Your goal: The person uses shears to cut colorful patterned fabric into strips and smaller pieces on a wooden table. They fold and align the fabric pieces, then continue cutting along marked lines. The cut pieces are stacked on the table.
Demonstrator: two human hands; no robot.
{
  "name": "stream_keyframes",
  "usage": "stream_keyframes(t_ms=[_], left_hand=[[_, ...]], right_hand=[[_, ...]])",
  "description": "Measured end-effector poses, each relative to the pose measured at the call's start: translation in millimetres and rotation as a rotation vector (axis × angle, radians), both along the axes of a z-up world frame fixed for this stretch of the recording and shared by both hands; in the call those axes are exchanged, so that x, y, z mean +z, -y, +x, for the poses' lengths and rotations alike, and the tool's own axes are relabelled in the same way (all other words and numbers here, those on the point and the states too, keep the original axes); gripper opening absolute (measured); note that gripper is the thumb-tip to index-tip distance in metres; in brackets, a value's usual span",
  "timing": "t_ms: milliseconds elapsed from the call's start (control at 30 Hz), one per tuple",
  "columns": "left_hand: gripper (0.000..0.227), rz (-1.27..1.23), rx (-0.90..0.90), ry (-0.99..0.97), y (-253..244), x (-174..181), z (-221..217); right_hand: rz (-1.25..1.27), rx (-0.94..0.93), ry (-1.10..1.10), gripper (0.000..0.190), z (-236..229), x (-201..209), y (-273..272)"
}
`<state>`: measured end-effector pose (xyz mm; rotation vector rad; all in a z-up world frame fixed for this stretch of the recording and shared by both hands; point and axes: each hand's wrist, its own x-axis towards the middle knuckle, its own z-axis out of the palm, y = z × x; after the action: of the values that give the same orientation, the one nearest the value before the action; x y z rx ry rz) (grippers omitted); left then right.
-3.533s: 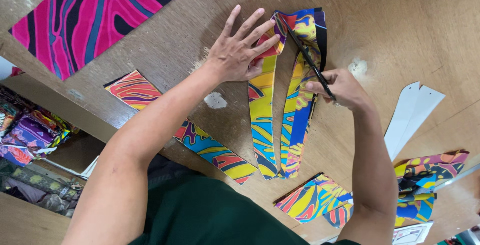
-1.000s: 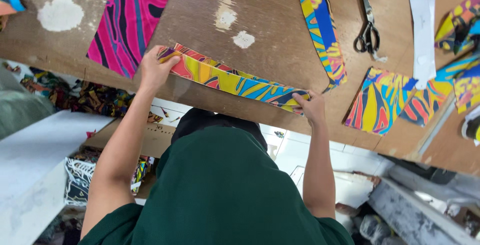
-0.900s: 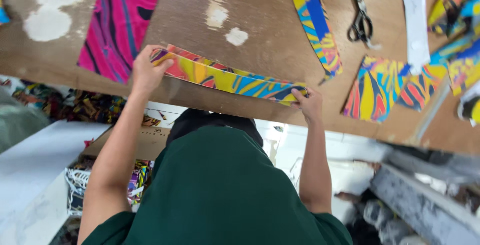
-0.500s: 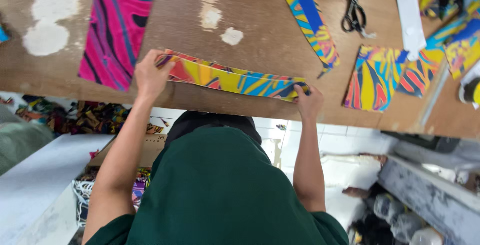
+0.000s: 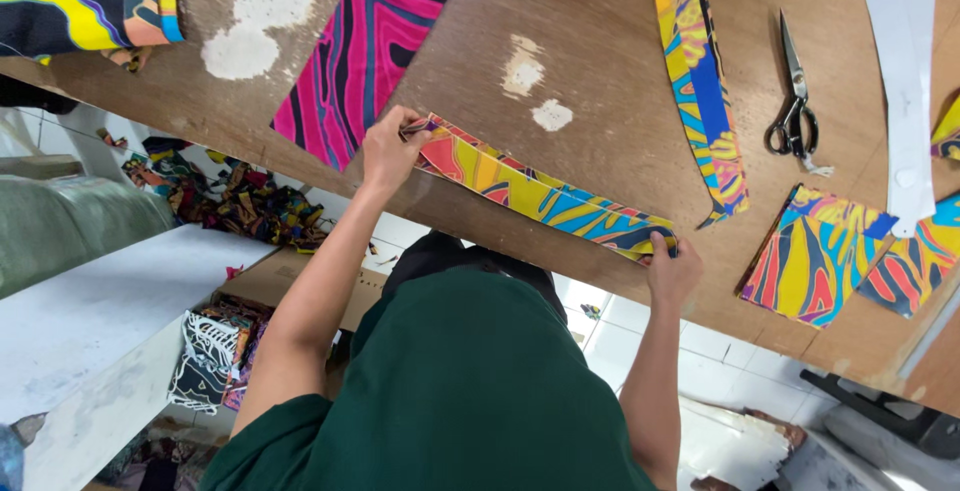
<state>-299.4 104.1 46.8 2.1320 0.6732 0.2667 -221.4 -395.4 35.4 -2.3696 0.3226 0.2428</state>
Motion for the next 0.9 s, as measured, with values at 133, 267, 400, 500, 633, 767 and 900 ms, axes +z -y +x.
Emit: stream_keyframes(t_ms=[133,267,400,500,633,767,900], left_hand=[[0.027,0.042,0.0,-0.044,3,0,2],[0.026,0.01,-0.014,-0.027,3,4,2],[0.028,0.086,-0.071,0.08,8,6,3],[0.025,-0.008,-0.058,-0.032,5,7,1],[0.043,0.592,-0.229,-0.039,27,5,-2],[0.033,0.359,-0.773,0.056,94,-1,4],[0.069,0.673,-0.964,0.167,155,-12,7]], right_hand=[[0.215,-0.062,-0.026,0.019,-2,5,4],[0.145,-0.065,-0.017,0.02,-1,2,2],[-0.277,0.022,0.176,0.028,-8,1,1],[-0.301,-0.004,0.244,0.039,-7,0,-5],[-0.313,-0.006,0.168,0.04,-11,-6,-1],[-0.276,0.028,0.141,0.032,-8,-23,10],[-0.2,-0.018,0.058,0.029,-1,-18,17]])
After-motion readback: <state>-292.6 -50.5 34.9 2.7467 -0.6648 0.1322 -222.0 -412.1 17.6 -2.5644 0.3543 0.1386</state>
